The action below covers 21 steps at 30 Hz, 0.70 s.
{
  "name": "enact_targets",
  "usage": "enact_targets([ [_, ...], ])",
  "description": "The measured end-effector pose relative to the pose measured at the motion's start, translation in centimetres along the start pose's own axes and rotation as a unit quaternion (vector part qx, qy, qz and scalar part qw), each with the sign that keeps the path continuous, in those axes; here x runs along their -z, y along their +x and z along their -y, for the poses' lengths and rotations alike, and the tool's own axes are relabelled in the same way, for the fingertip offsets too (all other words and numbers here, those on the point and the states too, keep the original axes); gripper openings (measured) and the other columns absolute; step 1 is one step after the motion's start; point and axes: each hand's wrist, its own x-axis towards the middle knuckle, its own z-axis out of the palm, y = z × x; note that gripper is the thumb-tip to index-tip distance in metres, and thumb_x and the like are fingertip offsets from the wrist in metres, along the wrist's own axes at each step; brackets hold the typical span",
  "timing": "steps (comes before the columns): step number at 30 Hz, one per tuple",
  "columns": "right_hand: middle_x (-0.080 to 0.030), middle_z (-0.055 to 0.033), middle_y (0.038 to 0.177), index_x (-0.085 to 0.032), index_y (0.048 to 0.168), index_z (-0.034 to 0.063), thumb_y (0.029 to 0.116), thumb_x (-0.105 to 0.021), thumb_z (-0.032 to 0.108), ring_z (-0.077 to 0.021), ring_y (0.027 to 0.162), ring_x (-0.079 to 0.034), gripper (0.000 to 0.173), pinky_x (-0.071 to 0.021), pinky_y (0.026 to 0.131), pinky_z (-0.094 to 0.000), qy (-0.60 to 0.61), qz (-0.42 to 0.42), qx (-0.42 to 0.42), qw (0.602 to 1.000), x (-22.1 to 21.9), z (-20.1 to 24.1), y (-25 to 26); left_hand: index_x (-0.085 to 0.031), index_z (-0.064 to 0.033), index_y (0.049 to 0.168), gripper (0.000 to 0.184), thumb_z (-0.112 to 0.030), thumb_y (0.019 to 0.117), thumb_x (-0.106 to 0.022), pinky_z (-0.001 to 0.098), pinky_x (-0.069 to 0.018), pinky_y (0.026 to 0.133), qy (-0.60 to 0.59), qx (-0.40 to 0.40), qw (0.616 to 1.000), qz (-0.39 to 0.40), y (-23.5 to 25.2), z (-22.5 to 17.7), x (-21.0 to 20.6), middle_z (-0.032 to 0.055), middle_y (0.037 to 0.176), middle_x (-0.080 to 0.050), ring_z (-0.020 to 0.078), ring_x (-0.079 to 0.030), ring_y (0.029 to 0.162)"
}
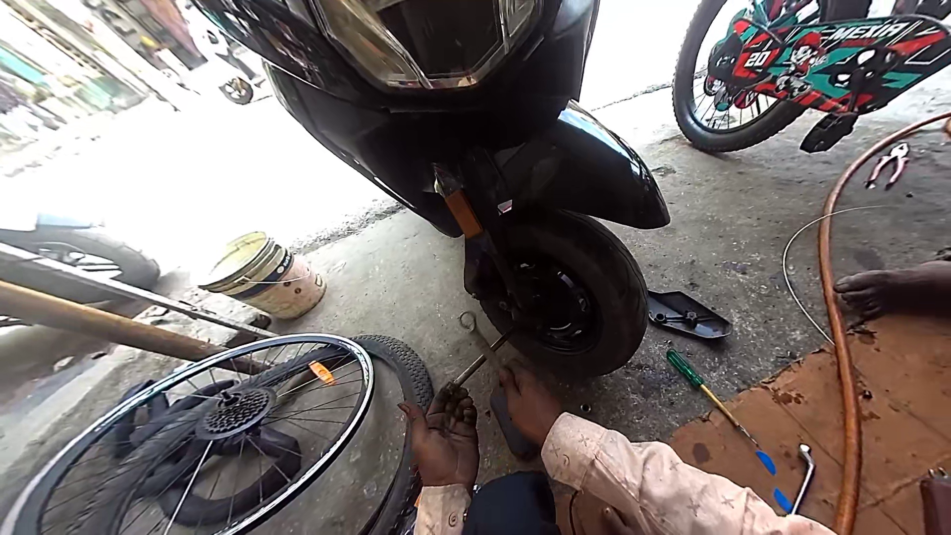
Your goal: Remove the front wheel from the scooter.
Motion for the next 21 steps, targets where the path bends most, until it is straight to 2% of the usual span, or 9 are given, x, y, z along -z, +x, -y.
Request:
enact_targets([
  [2,-0.067,-0.0187,0.100,-0.061,0.121,0.0048,0.1115,-0.036,0.035,-0.0349,0.097,-0.067,0.040,-0.0526,0.088,-0.0566,-0.056,0.063,0.049,0.995,-0.5,0.0,-0.8,-0.058,-0.0078,0.114,0.072,-0.066,0.1045,-0.016,0.0292,-0.0577,0.066,-0.005,0.001,1.000,0.002,0.4,0.3,0.5,0.0035,0.086,-0.069,0.0126,-0.068,0.072],
  [4,-0.066,-0.0164,0.093,-0.063,0.117,0.0051,0.1111,-0.037,0.036,-0.0325,0.089,-0.066,0.040,-0.0528,0.083,-0.0543,-0.040,0.060,0.072,0.995,-0.2,-0.3,-1.4,-0.058,-0.0078,0.115,0.070,-0.063,0.1055,-0.017,0.0314,-0.0586,0.070,-0.010,-0.002,1.000,0.010,0.7,0.3,0.8,0.0036,0.087,-0.070,0.0134,-0.068,0.075],
  [6,-0.065,-0.0146,0.093,-0.063,0.118,0.0037,0.1113,-0.036,0.035,-0.0287,0.087,-0.066,0.043,-0.0539,0.084,-0.0501,0.030,-0.011,0.041,0.999,0.6,-1.2,-1.2,-0.061,-0.0093,0.107,0.064,-0.057,0.1081,-0.019,0.0253,-0.0570,0.063,-0.004,-0.008,1.000,0.000,0.6,0.2,0.5,0.0021,0.084,-0.071,0.0113,-0.068,0.070],
  [8,-0.065,-0.0121,0.091,-0.064,0.122,0.0057,0.1111,-0.035,0.036,-0.0255,0.085,-0.065,0.043,-0.0540,0.083,-0.0470,0.068,-0.080,0.008,0.994,1.3,-2.6,-1.0,-0.062,-0.0095,0.104,0.051,-0.044,0.1113,-0.025,0.0234,-0.0568,0.064,0.007,-0.020,1.000,0.010,0.3,0.2,0.7,0.0027,0.085,-0.071,0.0105,-0.068,0.072],
  [12,-0.069,-0.0131,0.102,-0.063,0.132,0.0076,0.1090,-0.040,0.033,-0.0252,0.092,-0.067,0.042,-0.0542,0.089,-0.0464,0.052,-0.100,-0.024,0.993,3.7,-6.3,-2.4,-0.059,-0.0073,0.111,0.020,-0.018,0.1096,-0.042,0.0215,-0.0572,0.064,0.083,-0.051,0.995,0.030,1.1,0.0,1.1,0.0041,0.086,-0.069,0.0096,-0.067,0.071],
  [14,-0.069,-0.0157,0.104,-0.059,0.138,0.0081,0.1080,-0.042,0.026,-0.0281,0.092,-0.067,0.039,-0.0535,0.089,-0.0500,0.067,-0.147,-0.059,0.985,5.7,-6.7,-2.8,-0.058,-0.0074,0.109,0.014,-0.013,0.1085,-0.045,0.0195,-0.0566,0.062,0.115,-0.067,0.991,0.017,1.3,0.1,0.6,0.0017,0.081,-0.067,0.0073,-0.066,0.067],
  [17,-0.070,-0.0146,0.097,-0.054,0.146,0.0123,0.1091,-0.043,0.022,-0.0278,0.083,-0.068,0.040,-0.0569,0.080,-0.0507,0.040,-0.252,-0.012,0.967,8.0,-7.0,-1.8,-0.057,-0.0084,0.108,0.014,-0.013,0.1089,-0.044,0.0189,-0.0558,0.060,0.137,-0.085,0.987,-0.002,1.1,0.4,0.2,-0.0003,0.079,-0.066,0.0061,-0.064,0.065],
  [19,-0.072,-0.0162,0.112,-0.053,0.151,0.0232,0.1098,-0.044,0.027,-0.0326,0.102,-0.071,0.042,-0.0547,0.093,-0.0566,-0.051,-0.206,-0.036,0.976,9.0,-6.9,-1.1,-0.058,-0.0075,0.108,0.014,-0.013,0.1087,-0.045,0.0200,-0.0563,0.060,0.142,-0.096,0.985,-0.014,1.0,0.5,0.0,-0.0001,0.078,-0.066,0.0070,-0.065,0.065],
  [21,-0.071,-0.0172,0.119,-0.047,0.154,0.0340,0.1078,-0.043,0.025,-0.0373,0.111,-0.068,0.047,-0.0526,0.094,-0.0612,-0.129,-0.123,-0.114,0.977,9.3,-6.6,-1.2,-0.058,-0.0064,0.108,0.012,-0.012,0.1078,-0.047,0.0203,-0.0573,0.061,0.156,-0.110,0.981,-0.027,0.8,0.5,-0.1,0.0002,0.078,-0.066,0.0074,-0.066,0.065],
])
